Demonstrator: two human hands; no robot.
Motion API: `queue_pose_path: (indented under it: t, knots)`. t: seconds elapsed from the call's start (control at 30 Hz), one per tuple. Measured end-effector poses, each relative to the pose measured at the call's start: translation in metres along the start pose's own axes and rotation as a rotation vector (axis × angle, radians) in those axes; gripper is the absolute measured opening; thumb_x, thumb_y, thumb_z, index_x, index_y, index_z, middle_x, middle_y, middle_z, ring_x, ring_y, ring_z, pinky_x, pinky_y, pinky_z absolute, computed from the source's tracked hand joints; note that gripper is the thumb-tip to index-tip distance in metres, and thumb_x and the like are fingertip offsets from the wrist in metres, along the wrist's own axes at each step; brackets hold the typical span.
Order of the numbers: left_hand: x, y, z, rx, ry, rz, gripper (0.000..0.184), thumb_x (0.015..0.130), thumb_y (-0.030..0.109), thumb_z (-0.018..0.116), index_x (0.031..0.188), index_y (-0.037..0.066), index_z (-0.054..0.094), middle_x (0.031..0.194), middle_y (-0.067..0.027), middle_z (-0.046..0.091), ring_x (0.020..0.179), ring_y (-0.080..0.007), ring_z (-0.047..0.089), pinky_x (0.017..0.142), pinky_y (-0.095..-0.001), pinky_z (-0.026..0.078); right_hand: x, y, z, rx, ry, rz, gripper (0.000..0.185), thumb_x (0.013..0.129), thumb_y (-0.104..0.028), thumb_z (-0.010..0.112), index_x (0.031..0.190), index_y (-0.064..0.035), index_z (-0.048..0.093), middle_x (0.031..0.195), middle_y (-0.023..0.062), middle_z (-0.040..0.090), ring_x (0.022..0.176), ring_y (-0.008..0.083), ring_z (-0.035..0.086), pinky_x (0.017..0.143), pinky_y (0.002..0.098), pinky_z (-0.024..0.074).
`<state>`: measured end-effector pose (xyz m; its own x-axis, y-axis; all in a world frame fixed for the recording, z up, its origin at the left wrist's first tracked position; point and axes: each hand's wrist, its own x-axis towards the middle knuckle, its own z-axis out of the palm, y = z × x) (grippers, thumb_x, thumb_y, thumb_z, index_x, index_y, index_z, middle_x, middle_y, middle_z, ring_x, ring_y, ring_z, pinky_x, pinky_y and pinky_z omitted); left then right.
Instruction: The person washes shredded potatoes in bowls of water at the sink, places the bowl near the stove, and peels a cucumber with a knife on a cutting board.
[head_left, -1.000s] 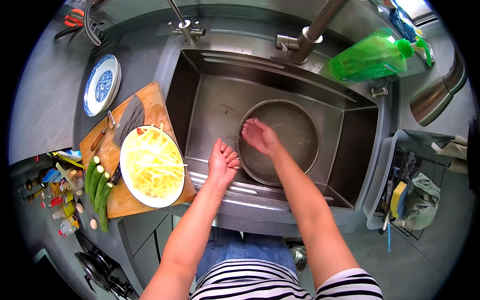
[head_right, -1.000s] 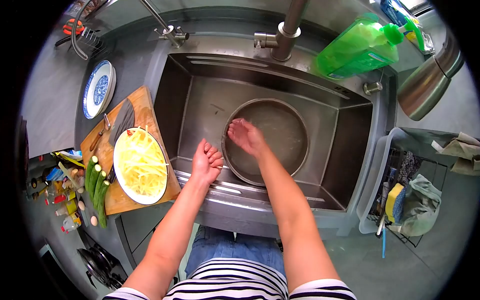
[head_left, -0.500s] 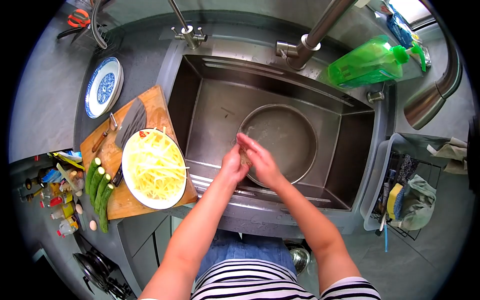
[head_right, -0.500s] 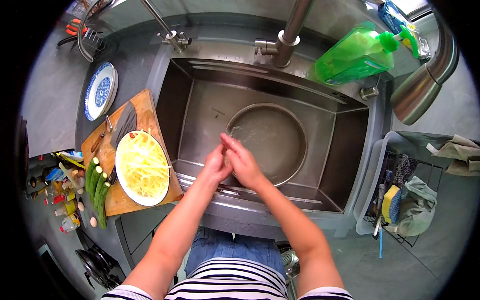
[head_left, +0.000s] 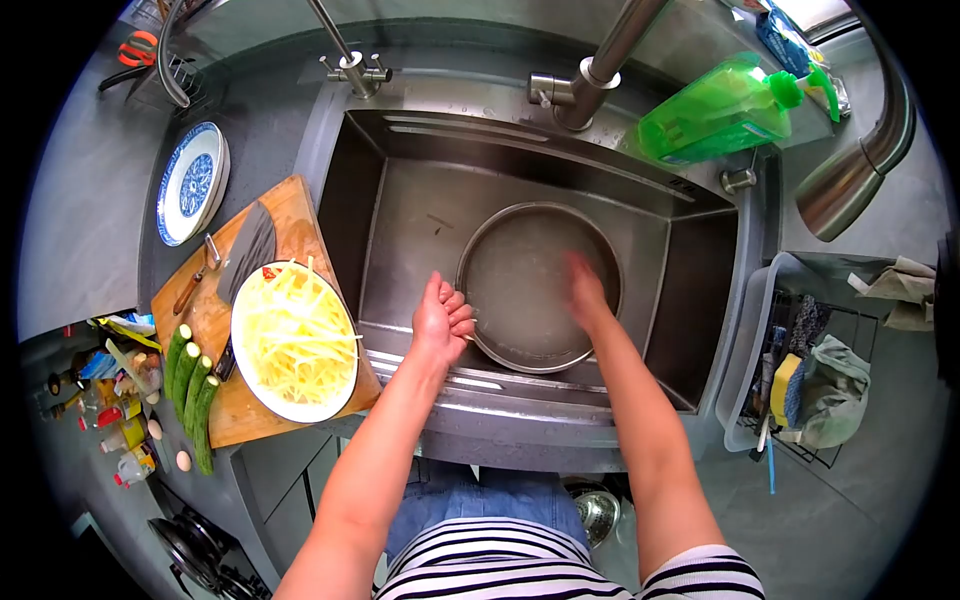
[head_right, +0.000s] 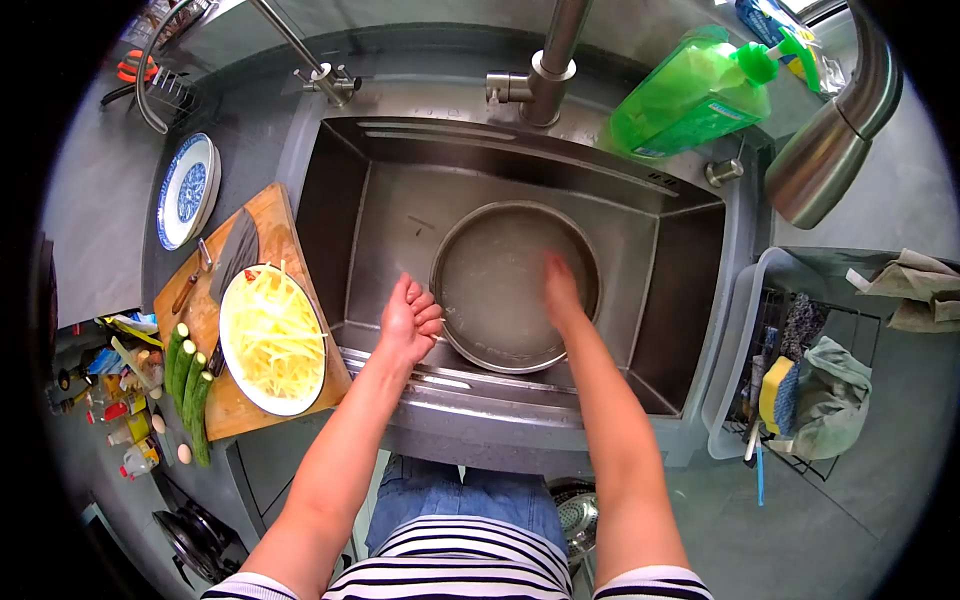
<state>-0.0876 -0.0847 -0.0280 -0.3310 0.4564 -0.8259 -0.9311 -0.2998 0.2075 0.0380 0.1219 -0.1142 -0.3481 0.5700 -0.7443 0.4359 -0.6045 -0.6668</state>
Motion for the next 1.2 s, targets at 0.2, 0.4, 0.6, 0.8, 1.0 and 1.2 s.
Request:
queue_pose_path:
  t: [0.2, 0.4, 0.6, 0.8, 1.0, 1.2]
  knots:
    - [-0.007, 0.004, -0.003, -0.026, 0.050, 0.023, 0.043, 0.096, 0.041, 0.045, 0.063, 0.018, 0.033, 0.051, 0.0053, 0.024, 0.041, -0.0063, 0.021, 0.035, -0.0203, 0.015, 0.035, 0.027, 0.043, 0.631, -0.628, 0.239, 0.025, 0.094, -0.027, 0.050, 0.110, -0.0103, 0.060, 0.110, 0.0075, 0.063, 0.101, 0.0206, 0.059, 0.089, 0.0396, 0.0475]
    - [-0.009, 0.008, -0.009, -0.078, 0.045, 0.018, 0.043, 0.096, 0.040, 0.047, 0.063, 0.018, 0.033, 0.051, 0.0054, 0.024, 0.042, -0.0062, 0.022, 0.035, -0.0199, 0.016, 0.010, -0.004, 0.070, 0.658, -0.701, 0.030, 0.020, 0.095, -0.025, 0.049, 0.099, -0.0102, 0.062, 0.093, 0.0056, 0.067, 0.087, 0.0179, 0.064, 0.078, 0.0338, 0.0519]
    - [-0.009, 0.009, -0.009, -0.113, 0.036, 0.027, 0.043, 0.096, 0.040, 0.046, 0.062, 0.018, 0.033, 0.051, 0.0051, 0.024, 0.041, -0.0065, 0.022, 0.035, -0.0205, 0.017, 0.012, 0.009, 0.036, -0.563, -0.276, -0.343, 0.029, 0.092, -0.029, 0.050, 0.104, -0.0045, 0.061, 0.098, 0.0088, 0.066, 0.086, 0.0233, 0.064, 0.075, 0.0333, 0.0505]
    - [-0.009, 0.011, -0.010, -0.090, 0.038, 0.042, 0.044, 0.097, 0.040, 0.043, 0.061, 0.017, 0.033, 0.050, 0.0049, 0.024, 0.041, -0.0073, 0.021, 0.036, -0.0210, 0.017, 0.020, 0.064, 0.027, -0.637, -0.244, -0.063, 0.040, 0.087, -0.029, 0.054, 0.113, -0.0004, 0.059, 0.096, 0.0118, 0.066, 0.082, 0.0249, 0.062, 0.072, 0.0334, 0.0489]
    - [-0.006, 0.009, -0.014, -0.097, 0.068, 0.074, 0.044, 0.097, 0.040, 0.044, 0.060, 0.018, 0.032, 0.050, 0.0051, 0.024, 0.041, -0.0078, 0.021, 0.037, -0.0221, 0.017, -0.008, 0.057, 0.068, -0.457, -0.392, 0.081, 0.030, 0.086, -0.018, 0.055, 0.109, -0.0004, 0.060, 0.087, 0.0079, 0.065, 0.076, 0.0190, 0.059, 0.068, 0.0318, 0.0476]
    - [-0.006, 0.007, -0.014, -0.104, 0.072, 0.078, 0.043, 0.097, 0.041, 0.043, 0.062, 0.018, 0.032, 0.052, 0.0051, 0.025, 0.042, -0.0079, 0.022, 0.038, -0.0227, 0.018, -0.036, 0.040, 0.083, -0.185, -0.576, 0.231, 0.012, 0.084, -0.009, 0.061, 0.095, -0.0037, 0.063, 0.084, 0.0047, 0.063, 0.074, 0.0134, 0.058, 0.066, 0.0267, 0.0470]
